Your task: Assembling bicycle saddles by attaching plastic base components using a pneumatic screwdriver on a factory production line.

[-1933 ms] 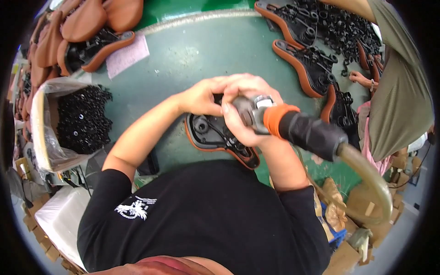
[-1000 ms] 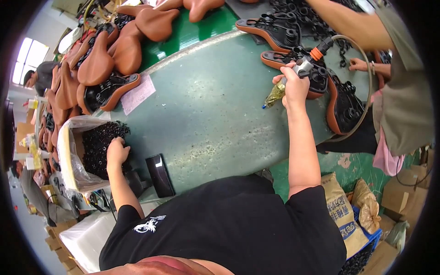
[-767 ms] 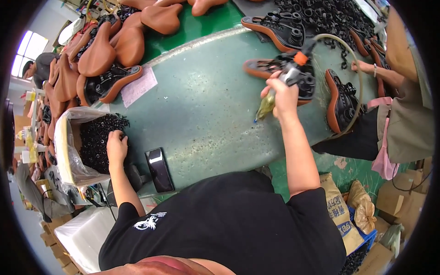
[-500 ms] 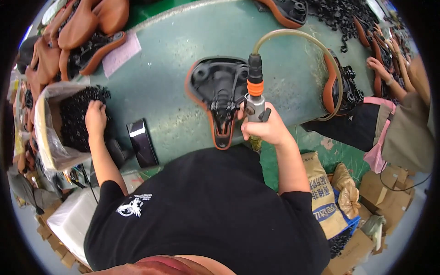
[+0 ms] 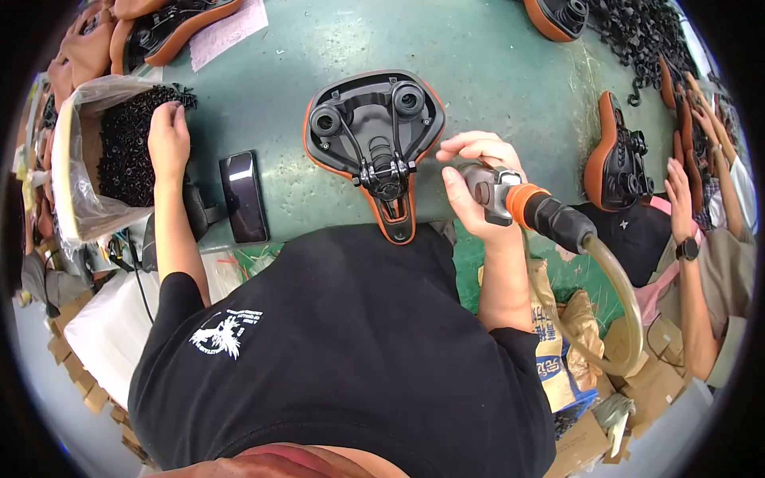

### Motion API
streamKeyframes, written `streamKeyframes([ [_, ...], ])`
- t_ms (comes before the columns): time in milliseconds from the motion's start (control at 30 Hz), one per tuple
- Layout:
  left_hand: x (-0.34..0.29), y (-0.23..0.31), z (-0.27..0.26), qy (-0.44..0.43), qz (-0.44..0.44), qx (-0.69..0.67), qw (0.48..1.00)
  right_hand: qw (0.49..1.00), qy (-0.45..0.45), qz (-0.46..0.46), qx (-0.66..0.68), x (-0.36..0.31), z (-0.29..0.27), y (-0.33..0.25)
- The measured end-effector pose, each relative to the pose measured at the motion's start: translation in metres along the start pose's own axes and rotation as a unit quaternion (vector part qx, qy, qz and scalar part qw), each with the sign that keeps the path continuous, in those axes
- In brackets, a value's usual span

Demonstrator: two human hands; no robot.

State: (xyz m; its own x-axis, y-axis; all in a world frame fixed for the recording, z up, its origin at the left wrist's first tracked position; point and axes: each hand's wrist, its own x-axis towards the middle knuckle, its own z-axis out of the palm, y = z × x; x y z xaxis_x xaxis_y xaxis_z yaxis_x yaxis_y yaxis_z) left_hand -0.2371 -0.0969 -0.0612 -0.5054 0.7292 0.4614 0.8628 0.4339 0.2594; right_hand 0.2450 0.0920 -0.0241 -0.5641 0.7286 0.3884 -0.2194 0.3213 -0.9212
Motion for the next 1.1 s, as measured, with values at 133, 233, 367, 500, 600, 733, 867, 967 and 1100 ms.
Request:
streamKeyframes([
  [133,-0.014,0.08,-0.017,-0.048,-0.2,-0.55,0.809,0.998,0.012,-0.002,0.054,0.003,-0.005,-0.012],
  [233,-0.033,0.157,-0.031,-0.152,-0.259,-0.699,0.649,0.986,0.022,-0.049,0.159,0.023,0.001,-0.053],
  [367,-0.057,0.224,-0.035,-0.302,-0.182,-0.804,0.479,0.963,-0.066,-0.14,0.219,0.057,0.019,-0.113],
  [500,-0.058,0.258,-0.033,-0.359,-0.079,-0.833,0.413,0.93,-0.166,-0.182,0.272,0.071,0.027,-0.118],
  [600,-0.054,0.261,-0.03,-0.356,-0.069,-0.841,0.401,0.94,-0.149,-0.17,0.256,0.064,0.024,-0.121],
  [733,-0.035,0.264,-0.03,-0.348,0.083,-0.747,0.56,0.955,-0.091,-0.139,0.246,0.053,0.019,-0.124],
  [867,-0.026,0.273,-0.026,-0.27,0.212,-0.656,0.673,0.958,-0.046,-0.149,0.24,0.046,0.014,-0.12],
  [967,-0.017,0.286,-0.035,-0.416,0.078,-0.714,0.559,0.954,-0.065,-0.173,0.234,0.044,0.002,-0.125],
  [1100,-0.025,0.295,-0.041,-0.487,-0.096,-0.778,0.385,0.919,-0.135,-0.262,0.261,0.049,-0.008,-0.111],
])
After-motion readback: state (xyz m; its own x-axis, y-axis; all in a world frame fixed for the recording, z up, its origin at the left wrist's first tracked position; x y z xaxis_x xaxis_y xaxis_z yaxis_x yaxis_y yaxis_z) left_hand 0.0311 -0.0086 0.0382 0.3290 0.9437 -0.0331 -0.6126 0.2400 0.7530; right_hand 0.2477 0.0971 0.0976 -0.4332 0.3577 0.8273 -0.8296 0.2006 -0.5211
